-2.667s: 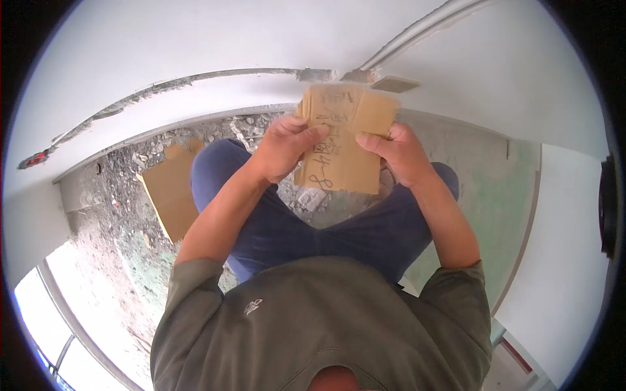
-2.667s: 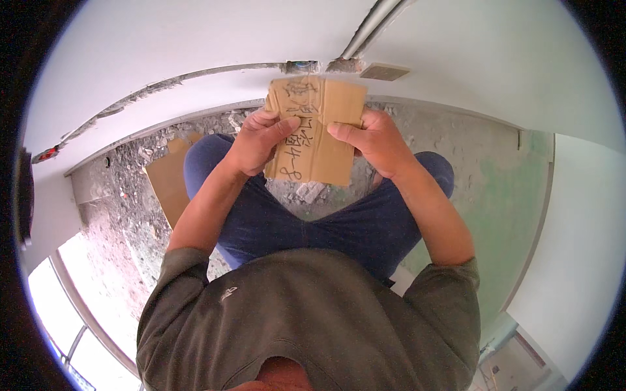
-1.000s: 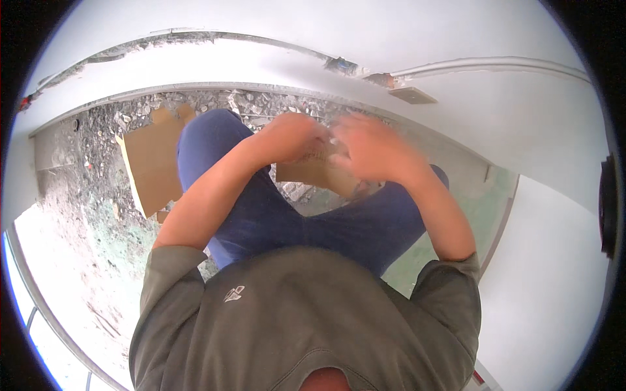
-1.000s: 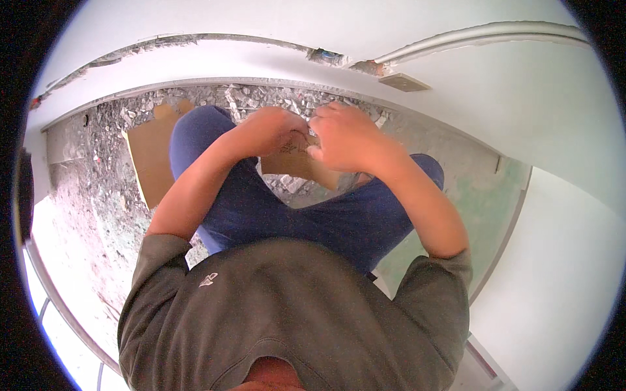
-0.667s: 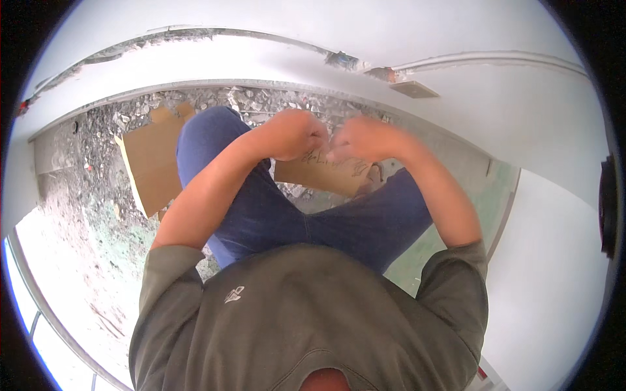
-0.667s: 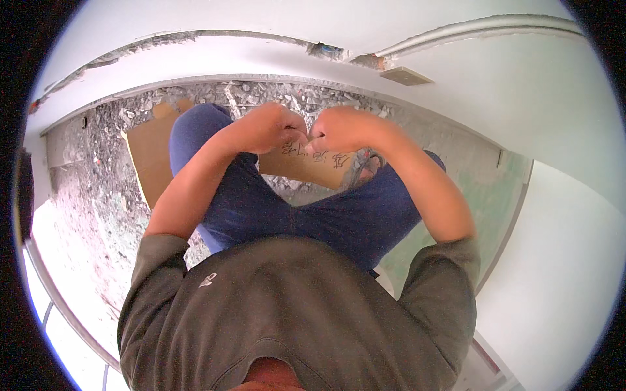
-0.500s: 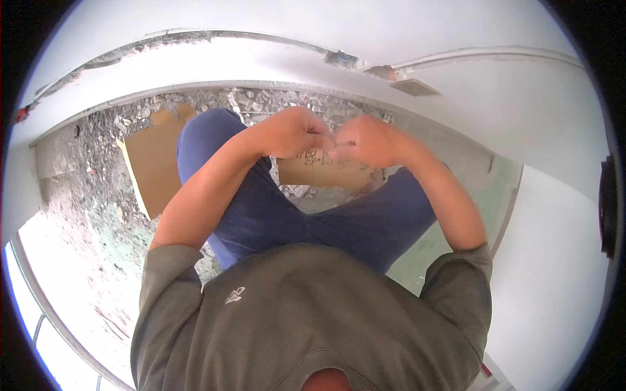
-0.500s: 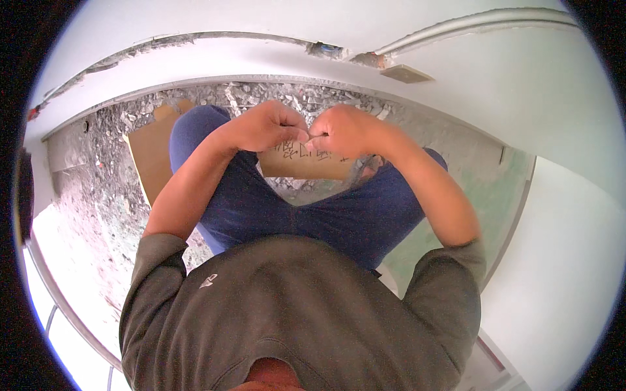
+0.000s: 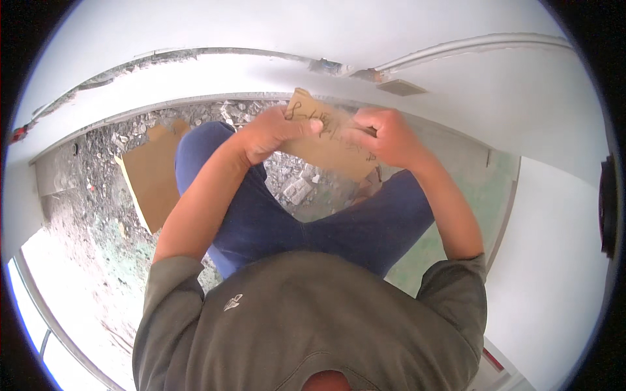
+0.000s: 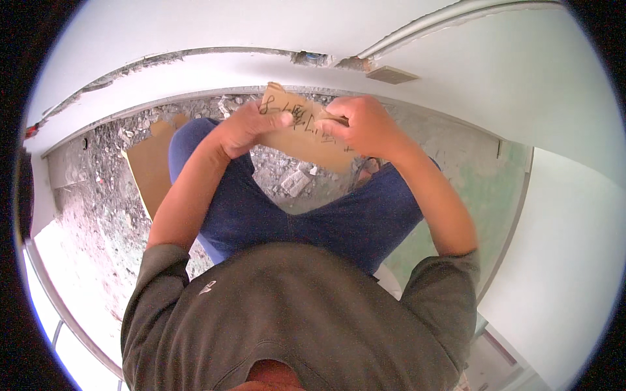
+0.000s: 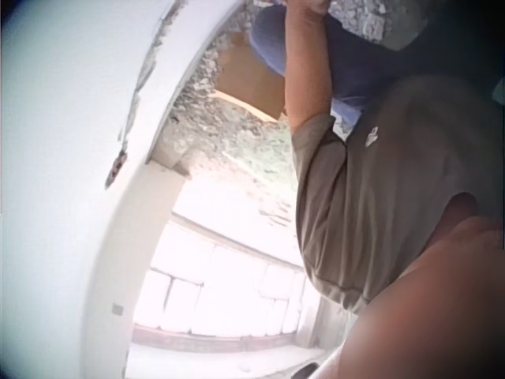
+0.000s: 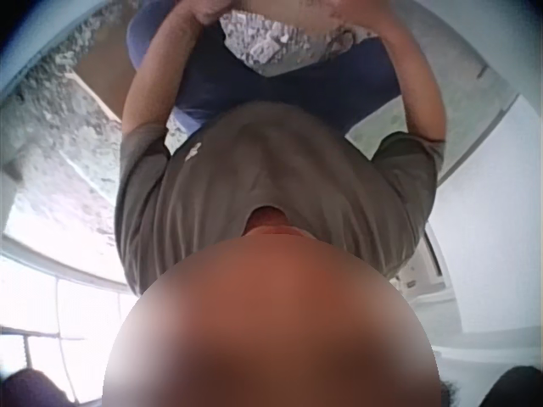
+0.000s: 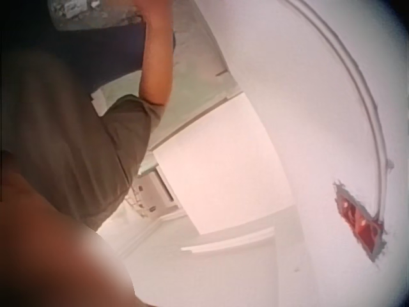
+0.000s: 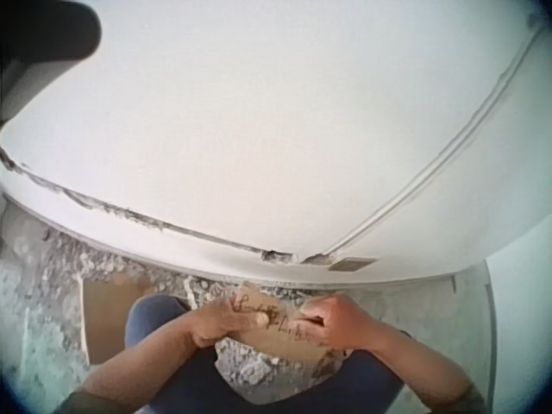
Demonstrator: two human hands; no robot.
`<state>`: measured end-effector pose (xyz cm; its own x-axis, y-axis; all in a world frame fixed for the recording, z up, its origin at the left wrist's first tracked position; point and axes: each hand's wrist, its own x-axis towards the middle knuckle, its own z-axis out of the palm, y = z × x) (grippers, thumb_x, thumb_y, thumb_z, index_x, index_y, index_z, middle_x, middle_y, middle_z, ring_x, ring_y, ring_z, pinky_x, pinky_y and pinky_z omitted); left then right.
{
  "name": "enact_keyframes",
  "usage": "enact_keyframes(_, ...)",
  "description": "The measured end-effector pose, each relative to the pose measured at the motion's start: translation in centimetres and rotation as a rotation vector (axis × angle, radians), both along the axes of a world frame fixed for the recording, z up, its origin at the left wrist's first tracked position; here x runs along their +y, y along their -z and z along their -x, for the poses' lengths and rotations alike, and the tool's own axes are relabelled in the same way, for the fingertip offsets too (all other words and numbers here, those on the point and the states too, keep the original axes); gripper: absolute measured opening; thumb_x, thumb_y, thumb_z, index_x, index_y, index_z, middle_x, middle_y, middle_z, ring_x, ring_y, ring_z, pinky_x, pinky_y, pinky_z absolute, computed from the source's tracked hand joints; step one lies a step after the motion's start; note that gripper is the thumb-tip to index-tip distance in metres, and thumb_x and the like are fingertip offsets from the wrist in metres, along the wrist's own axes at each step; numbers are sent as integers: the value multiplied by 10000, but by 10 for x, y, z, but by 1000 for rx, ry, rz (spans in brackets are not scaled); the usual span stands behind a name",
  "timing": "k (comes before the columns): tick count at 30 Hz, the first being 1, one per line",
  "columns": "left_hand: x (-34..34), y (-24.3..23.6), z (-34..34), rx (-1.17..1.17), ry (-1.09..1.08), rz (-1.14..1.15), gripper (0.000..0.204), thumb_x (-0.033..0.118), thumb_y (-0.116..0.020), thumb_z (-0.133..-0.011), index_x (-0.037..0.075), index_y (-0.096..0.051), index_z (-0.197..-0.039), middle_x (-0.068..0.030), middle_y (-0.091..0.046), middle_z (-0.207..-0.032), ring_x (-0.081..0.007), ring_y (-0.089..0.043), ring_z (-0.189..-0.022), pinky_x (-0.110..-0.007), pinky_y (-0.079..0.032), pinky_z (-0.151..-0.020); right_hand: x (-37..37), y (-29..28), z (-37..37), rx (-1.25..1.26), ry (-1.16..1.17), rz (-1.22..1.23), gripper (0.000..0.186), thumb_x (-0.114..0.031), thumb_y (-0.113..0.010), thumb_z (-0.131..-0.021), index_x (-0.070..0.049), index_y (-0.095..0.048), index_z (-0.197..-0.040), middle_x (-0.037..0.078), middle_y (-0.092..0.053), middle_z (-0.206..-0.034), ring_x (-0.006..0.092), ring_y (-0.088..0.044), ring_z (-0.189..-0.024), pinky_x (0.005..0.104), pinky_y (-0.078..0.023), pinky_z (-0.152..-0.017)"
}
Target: The person is tearing pieces from a heavy paper bag and stuffing them into wall cavities around electrical wires to prepare the wall for renovation.
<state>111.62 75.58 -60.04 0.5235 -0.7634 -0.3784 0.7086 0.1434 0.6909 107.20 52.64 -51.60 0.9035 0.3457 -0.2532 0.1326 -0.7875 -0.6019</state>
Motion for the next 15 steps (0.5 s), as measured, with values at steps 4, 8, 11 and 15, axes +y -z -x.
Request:
enact_keyframes(4, -3, -8, 5, -130, 10, -146, 401, 239, -754, -817, -29, -639, -1092, -85, -684, -980, -141, -640, -878, -295, -507, -805, -10, 3, 0, 388, 137, -77, 273, -219, -763, -737, -27, -682, -913, 59, -653, -788, 136, -589, -739, 316, -483, -692)
enact_keyframes(8, -8, -8, 9, -304, 3, -232, 331, 215, -731, -839, -29, -661, -1051, -71, -692, -933, -120, -641, -810, -283, -521, -749, -12, 28, -10, 294, 173, -388, 500, -436, -795, -686, -30, -685, -955, 105, -651, -748, 195, -606, -695, 346, -481, -664)
enact_keyframes(11, -6, -11, 11, -323, -83, -278, 326, 217, -716, -853, -44, -659, -1040, -80, -691, -924, -123, -643, -781, -283, -530, -711, -2, 23, -25, 482, 18, 26, 477, -447, -760, -721, -7, -680, -887, 133, -628, -718, 215, -608, -675, 364, -478, -655)
enact_keyframes(15, -6, -5, 9, -216, -170, -298, 334, 220, -710, -853, -54, -655, -1036, -99, -689, -914, -140, -652, -762, -292, -536, -689, 12, 14, -26, 369, -102, 232, 409, -395, -710, -765, 9, -649, -757, 187, -620, -735, 298, -602, -660, 401, -470, -646)
